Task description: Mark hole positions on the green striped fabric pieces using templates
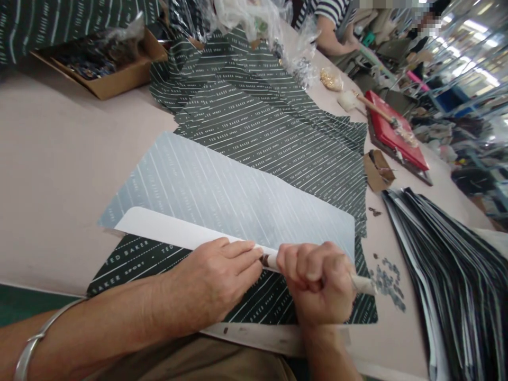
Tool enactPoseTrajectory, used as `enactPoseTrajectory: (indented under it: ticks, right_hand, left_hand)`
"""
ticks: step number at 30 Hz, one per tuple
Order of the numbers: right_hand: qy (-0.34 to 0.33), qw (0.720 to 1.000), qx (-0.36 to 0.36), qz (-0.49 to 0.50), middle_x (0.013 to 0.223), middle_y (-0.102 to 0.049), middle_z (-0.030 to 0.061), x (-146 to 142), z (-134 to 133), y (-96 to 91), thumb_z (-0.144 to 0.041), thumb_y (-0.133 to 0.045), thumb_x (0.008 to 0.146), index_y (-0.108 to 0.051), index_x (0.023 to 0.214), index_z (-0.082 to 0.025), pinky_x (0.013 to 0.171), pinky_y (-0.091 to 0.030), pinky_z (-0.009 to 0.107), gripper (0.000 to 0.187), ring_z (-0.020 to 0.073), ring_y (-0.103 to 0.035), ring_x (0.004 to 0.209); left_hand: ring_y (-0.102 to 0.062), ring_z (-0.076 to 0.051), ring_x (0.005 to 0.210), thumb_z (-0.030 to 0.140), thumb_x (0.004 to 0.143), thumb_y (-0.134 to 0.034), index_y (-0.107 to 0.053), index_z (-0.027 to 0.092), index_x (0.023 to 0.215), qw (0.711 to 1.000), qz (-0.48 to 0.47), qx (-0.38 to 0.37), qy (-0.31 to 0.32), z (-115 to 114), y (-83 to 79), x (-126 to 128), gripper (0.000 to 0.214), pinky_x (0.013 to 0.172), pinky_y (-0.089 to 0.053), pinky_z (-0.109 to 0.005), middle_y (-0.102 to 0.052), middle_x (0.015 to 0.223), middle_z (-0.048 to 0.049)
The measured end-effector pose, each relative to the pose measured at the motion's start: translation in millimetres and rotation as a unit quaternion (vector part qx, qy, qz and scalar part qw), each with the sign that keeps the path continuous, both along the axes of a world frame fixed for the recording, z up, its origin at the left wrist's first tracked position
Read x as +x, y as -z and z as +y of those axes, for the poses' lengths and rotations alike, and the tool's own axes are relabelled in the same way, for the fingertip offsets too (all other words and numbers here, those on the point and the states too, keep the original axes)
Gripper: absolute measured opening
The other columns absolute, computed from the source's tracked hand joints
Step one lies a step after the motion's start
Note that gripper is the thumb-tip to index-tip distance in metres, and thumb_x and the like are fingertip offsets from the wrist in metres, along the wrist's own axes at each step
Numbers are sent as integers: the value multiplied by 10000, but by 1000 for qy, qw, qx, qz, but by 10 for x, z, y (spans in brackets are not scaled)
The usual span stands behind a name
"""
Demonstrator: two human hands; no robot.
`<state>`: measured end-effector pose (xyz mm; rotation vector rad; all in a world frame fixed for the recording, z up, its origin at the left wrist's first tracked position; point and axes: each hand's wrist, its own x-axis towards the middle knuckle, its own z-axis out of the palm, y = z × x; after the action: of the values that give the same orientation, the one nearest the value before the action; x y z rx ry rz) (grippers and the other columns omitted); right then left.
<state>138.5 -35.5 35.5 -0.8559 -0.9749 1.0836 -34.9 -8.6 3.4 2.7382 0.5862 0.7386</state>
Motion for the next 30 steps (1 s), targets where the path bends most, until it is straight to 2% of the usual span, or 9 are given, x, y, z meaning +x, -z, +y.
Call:
enactPoseTrajectory:
  ticks: [3,5,10,13,19,22,25,28,30]
  right_hand:
    - [-17,988,54,-143,512,-397,-48,-70,-87,10,-292,-533,977,-528,624,-203,506,-369,281,363,109,-422,466]
    - [-23,974,79,-211,537,-460,-28,-80,-99,21,-284,-533,974,-530,620,-206,516,-386,294,363,119,-458,490]
    - [-11,965,-20,-260,491,-395,-57,-92,124,-83,-370,-503,1001,-447,566,-220,435,-334,255,463,85,-355,423]
    - [-33,958,-49,-281,484,-386,-67,-217,305,-205,-400,-536,983,-471,569,-210,426,-305,235,460,73,-358,430]
    - [-73,919,-34,-386,478,-360,-71,-479,429,-289,-331,-530,951,-460,538,-197,425,-259,223,440,58,-322,447]
    - [-67,904,-23,-422,483,-336,-73,-485,402,-262,-331,-518,959,-441,540,-200,435,-242,237,445,61,-308,453]
    - [-76,890,-8,-449,492,-334,-74,-435,358,-225,-328,-530,964,-392,550,-205,449,-239,247,453,59,-299,453]
    - [-74,897,-15,-436,500,-347,-71,-334,331,-204,-317,-531,973,-376,551,-207,447,-246,245,462,59,-305,449]
    - [-70,925,-47,-371,497,-364,-68,-238,330,-222,-336,-522,987,-401,560,-212,424,-259,237,461,64,-323,434]
  left_hand:
    - [-643,-222,974,177,1010,-405,-633,143,1058,1000,-10,4,-5,-16,18,3,236,695,-515,-349,-700,1035,-83]
    - [-639,-213,953,175,1004,-425,-622,157,1040,1000,6,2,-7,-35,24,-4,201,712,-512,-336,-682,1001,-78]
    - [-623,-199,897,183,996,-482,-601,160,1037,998,57,2,-10,-69,19,-34,128,739,-519,-342,-646,993,-62]
    - [-624,-223,922,201,984,-512,-606,167,998,997,78,9,6,-60,26,-46,102,726,-519,-374,-650,1022,-59]
    - [-627,-245,1004,120,912,-562,-623,161,1014,996,85,15,17,-53,89,-45,126,818,-521,-397,-680,1111,-64]
    - [-624,-240,1022,87,896,-548,-622,163,999,996,86,28,13,-65,133,-42,148,821,-518,-384,-683,1100,-61]
    - [-596,-235,1114,37,888,-504,-610,157,1094,996,84,39,3,-66,151,-42,260,841,-511,-368,-672,1141,-71]
    - [-603,-230,1069,85,924,-519,-616,163,1089,996,86,28,10,-49,112,-52,207,809,-506,-367,-669,1131,-66]
    - [-614,-223,1007,158,956,-542,-622,174,1049,997,80,12,18,-34,68,-61,124,766,-503,-359,-673,1073,-54]
